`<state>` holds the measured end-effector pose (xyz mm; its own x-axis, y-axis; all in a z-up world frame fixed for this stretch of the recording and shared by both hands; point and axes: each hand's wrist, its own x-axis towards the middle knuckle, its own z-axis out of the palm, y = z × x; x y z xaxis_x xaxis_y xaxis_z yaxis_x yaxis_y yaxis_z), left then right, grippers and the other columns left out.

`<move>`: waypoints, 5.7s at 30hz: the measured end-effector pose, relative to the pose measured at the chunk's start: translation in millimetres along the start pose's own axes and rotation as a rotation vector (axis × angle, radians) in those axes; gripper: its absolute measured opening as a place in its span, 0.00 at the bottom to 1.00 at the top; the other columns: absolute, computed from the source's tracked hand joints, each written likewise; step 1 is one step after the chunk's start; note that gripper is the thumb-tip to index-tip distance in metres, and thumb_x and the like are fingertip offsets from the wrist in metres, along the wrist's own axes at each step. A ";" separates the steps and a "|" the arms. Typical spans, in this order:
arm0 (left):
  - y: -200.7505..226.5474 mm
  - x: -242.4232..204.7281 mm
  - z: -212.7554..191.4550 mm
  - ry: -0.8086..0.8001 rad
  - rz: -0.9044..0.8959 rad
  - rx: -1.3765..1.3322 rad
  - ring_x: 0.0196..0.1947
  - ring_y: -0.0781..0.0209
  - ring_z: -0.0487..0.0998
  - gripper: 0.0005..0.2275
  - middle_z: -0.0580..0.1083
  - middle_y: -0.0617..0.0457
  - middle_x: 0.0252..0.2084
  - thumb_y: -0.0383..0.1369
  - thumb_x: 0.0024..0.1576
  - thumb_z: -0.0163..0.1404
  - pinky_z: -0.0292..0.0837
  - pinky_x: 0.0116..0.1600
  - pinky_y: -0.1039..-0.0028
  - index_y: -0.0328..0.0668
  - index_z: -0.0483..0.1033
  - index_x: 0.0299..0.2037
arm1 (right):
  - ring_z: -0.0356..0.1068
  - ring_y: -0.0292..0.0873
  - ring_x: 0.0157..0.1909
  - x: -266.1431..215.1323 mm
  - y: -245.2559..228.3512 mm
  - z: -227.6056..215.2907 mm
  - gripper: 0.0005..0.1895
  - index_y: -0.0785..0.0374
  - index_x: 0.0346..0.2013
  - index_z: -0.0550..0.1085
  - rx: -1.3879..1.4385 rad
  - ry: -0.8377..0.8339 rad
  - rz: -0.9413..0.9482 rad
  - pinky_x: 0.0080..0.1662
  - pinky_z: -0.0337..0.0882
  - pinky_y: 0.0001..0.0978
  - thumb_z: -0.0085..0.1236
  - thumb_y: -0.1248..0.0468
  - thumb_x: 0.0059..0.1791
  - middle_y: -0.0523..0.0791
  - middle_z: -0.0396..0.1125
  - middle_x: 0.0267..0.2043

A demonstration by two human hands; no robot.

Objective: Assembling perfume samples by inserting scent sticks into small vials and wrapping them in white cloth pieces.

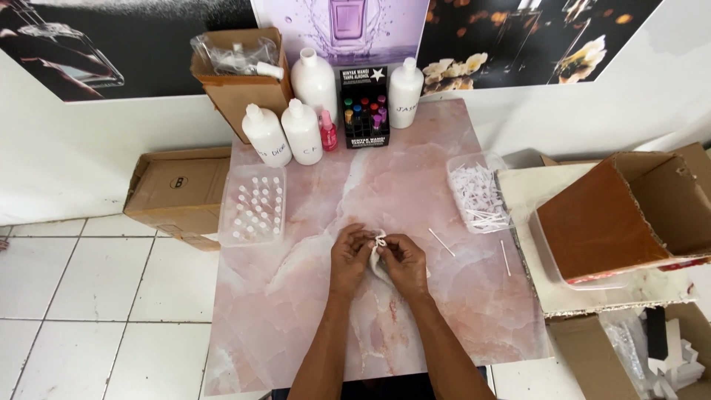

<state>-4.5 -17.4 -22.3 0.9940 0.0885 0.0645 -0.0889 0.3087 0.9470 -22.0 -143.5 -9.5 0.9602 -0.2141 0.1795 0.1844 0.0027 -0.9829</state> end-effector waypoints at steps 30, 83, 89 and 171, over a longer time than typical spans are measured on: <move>4.6 0.2 -8.2 -0.114 -0.078 -0.055 0.43 0.61 0.75 0.15 0.75 0.48 0.42 0.18 0.54 0.56 0.72 0.53 0.72 0.32 0.78 0.52 | 0.75 0.44 0.45 5.2 30.0 -3.4 0.09 0.67 0.34 0.72 0.083 0.046 -0.051 0.49 0.73 0.34 0.66 0.75 0.46 0.53 0.73 0.45; -3.0 9.2 -15.2 0.002 -0.213 -0.163 0.33 0.63 0.77 0.11 0.77 0.46 0.35 0.21 0.56 0.58 0.78 0.41 0.76 0.28 0.81 0.48 | 0.67 0.34 0.25 9.2 5.8 7.5 0.05 0.63 0.39 0.83 0.130 0.035 0.304 0.32 0.73 0.27 0.66 0.69 0.48 0.44 0.73 0.26; 21.6 2.2 -3.9 0.015 -0.141 -0.118 0.38 0.66 0.76 0.15 0.77 0.49 0.38 0.20 0.56 0.57 0.76 0.47 0.77 0.33 0.77 0.54 | 0.69 0.35 0.28 11.3 1.0 6.1 0.09 0.64 0.41 0.83 0.143 0.005 0.355 0.36 0.74 0.29 0.69 0.69 0.46 0.47 0.75 0.29; 4.0 -18.2 3.5 -0.039 0.154 0.409 0.36 0.56 0.79 0.09 0.78 0.45 0.33 0.24 0.48 0.66 0.77 0.45 0.67 0.37 0.80 0.36 | 0.67 0.34 0.24 7.3 15.3 3.4 0.06 0.61 0.33 0.81 -0.080 0.043 0.268 0.29 0.68 0.24 0.64 0.62 0.51 0.44 0.70 0.20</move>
<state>-22.7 -21.1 -18.6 0.9734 0.0660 0.2193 -0.2116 -0.1067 0.9715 -11.4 -141.7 -23.1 0.9623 -0.2574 -0.0875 -0.0936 -0.0117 -0.9955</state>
